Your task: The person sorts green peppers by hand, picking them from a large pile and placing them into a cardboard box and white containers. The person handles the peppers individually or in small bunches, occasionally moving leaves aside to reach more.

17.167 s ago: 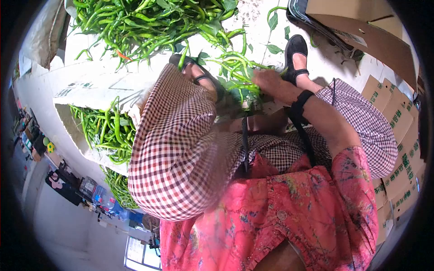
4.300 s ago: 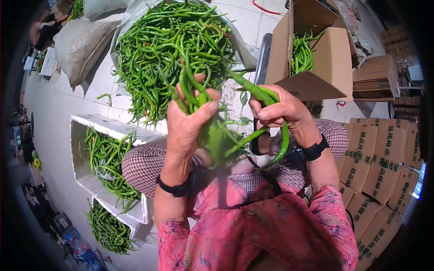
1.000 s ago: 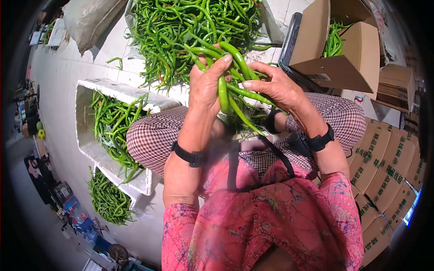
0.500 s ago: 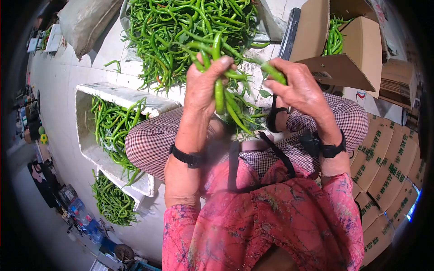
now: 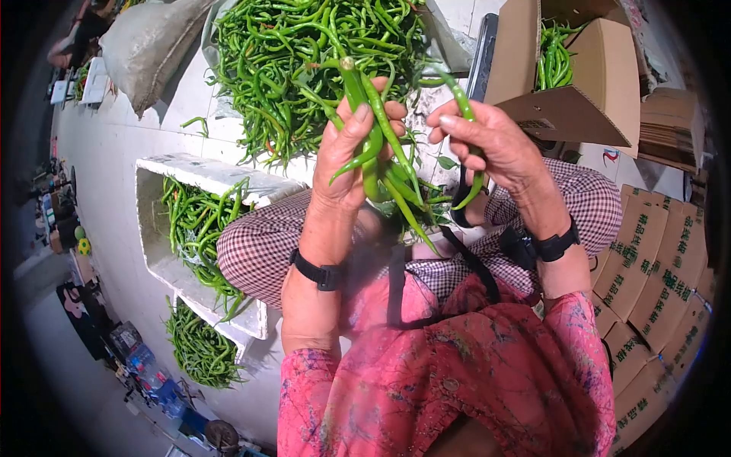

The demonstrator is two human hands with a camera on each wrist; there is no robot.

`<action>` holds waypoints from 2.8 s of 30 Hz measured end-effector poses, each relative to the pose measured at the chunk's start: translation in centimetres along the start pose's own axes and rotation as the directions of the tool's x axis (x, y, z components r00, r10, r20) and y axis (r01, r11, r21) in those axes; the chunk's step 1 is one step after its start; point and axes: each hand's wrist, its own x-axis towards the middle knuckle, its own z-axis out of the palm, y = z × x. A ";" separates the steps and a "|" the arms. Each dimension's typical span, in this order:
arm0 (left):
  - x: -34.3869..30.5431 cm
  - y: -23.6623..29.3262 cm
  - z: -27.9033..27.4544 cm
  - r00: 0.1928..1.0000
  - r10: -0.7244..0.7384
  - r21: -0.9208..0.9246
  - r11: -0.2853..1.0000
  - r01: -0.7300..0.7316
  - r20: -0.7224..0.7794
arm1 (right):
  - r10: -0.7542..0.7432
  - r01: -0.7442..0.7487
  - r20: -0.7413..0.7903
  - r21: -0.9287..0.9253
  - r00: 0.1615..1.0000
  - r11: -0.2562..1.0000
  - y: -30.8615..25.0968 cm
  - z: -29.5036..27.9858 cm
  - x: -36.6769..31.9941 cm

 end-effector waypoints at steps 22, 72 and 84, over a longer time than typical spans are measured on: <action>0.3 -1.8 1.1 0.979 0.082 0.233 0.972 -0.036 -0.189 | 0.001 0.028 0.090 -0.325 0.996 0.945 1.8 2.4 -0.1; -31.2 17.4 -10.7 0.457 0.546 0.135 0.732 -0.668 -0.702 | 0.108 0.475 0.631 -0.674 0.768 0.566 15.2 37.2 1.6; -35.3 16.8 -13.4 0.550 0.568 0.336 0.817 -0.470 -0.613 | 0.309 -0.342 0.796 -0.137 0.520 0.930 15.9 36.8 4.1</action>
